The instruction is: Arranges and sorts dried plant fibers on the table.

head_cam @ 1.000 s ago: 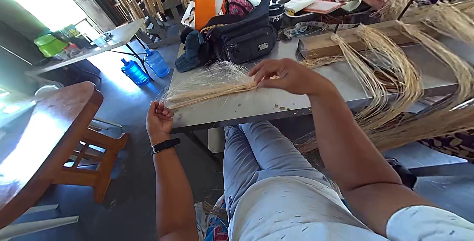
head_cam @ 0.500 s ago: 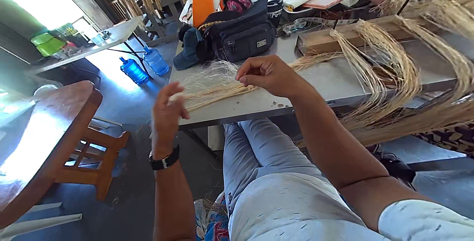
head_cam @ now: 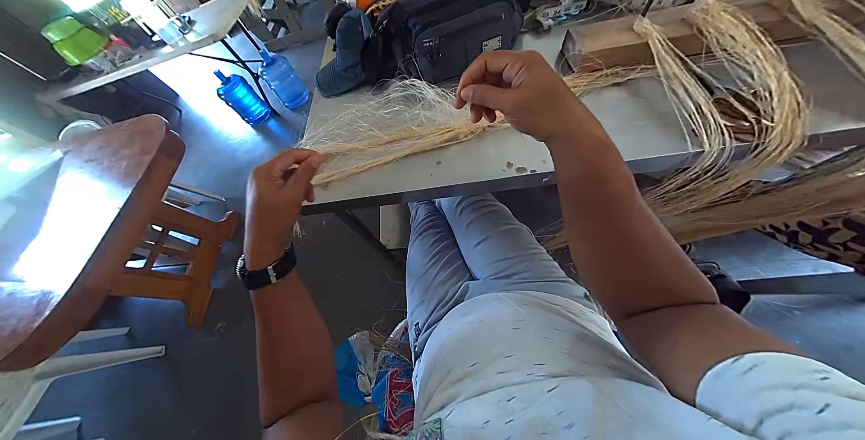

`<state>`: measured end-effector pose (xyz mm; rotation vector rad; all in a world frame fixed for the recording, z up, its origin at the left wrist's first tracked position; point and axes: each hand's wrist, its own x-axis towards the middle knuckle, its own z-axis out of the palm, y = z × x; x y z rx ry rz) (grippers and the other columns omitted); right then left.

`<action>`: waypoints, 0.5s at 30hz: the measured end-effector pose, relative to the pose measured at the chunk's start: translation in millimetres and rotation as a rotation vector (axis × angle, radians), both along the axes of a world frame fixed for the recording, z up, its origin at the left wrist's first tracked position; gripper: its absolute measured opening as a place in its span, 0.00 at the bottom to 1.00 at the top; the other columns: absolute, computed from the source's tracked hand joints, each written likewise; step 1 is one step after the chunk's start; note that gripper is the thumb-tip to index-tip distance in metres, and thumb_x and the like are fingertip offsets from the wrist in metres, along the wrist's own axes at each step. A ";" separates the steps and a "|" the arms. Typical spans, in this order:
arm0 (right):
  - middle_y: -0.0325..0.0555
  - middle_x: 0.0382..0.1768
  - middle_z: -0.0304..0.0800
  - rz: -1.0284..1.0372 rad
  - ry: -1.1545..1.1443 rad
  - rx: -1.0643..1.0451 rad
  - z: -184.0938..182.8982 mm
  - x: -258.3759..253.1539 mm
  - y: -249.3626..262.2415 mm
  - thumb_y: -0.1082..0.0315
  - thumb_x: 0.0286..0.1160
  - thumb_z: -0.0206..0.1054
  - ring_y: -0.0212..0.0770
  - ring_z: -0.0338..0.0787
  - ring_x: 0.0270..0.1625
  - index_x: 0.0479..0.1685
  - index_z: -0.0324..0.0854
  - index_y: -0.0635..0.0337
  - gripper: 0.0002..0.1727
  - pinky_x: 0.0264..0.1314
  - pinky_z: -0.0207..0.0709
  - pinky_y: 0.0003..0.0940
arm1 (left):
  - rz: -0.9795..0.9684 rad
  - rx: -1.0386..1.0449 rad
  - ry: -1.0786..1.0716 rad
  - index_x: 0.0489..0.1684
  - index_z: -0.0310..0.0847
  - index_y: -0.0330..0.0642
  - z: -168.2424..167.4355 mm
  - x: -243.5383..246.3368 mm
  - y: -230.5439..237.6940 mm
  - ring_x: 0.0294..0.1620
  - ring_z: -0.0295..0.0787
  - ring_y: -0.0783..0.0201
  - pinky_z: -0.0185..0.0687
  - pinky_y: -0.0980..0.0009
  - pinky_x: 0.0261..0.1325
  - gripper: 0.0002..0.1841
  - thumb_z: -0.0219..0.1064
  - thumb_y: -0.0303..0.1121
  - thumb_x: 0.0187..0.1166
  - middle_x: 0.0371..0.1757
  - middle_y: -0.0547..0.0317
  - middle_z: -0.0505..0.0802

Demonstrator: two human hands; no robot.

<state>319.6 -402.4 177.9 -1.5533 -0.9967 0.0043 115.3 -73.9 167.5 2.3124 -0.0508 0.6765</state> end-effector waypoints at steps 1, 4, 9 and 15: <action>0.40 0.34 0.94 -0.006 0.011 0.002 -1.0 0.5 1.2 0.72 0.83 0.65 0.31 0.87 0.27 0.44 0.85 0.60 0.04 0.28 0.81 0.24 | 0.020 -0.012 -0.029 0.55 0.89 0.48 1.7 -2.8 6.5 0.16 0.77 0.72 0.77 0.77 0.18 0.12 0.61 0.41 0.90 0.42 0.62 0.92; 0.41 0.34 0.94 -0.005 0.036 -0.005 -3.2 0.6 5.5 0.72 0.84 0.64 0.31 0.87 0.26 0.44 0.85 0.61 0.05 0.27 0.80 0.23 | 0.043 -0.064 -0.114 0.59 0.87 0.47 4.8 -10.2 20.4 0.22 0.82 0.75 0.82 0.78 0.25 0.14 0.57 0.40 0.92 0.52 0.64 0.93; 0.40 0.31 0.92 0.002 0.061 -0.044 -2.6 -1.4 12.8 0.72 0.83 0.65 0.29 0.86 0.25 0.44 0.85 0.61 0.04 0.25 0.79 0.21 | 0.076 -0.181 -0.295 0.61 0.85 0.47 1.2 -16.1 25.2 0.22 0.81 0.76 0.81 0.81 0.25 0.15 0.53 0.39 0.94 0.48 0.66 0.92; 0.41 0.32 0.92 0.054 0.072 -0.021 0.6 -6.5 21.5 0.73 0.83 0.66 0.31 0.87 0.26 0.44 0.85 0.62 0.04 0.28 0.81 0.22 | 0.041 -0.290 -0.403 0.58 0.83 0.47 12.8 -20.3 -2.0 0.25 0.84 0.74 0.82 0.81 0.27 0.16 0.47 0.39 0.96 0.42 0.68 0.91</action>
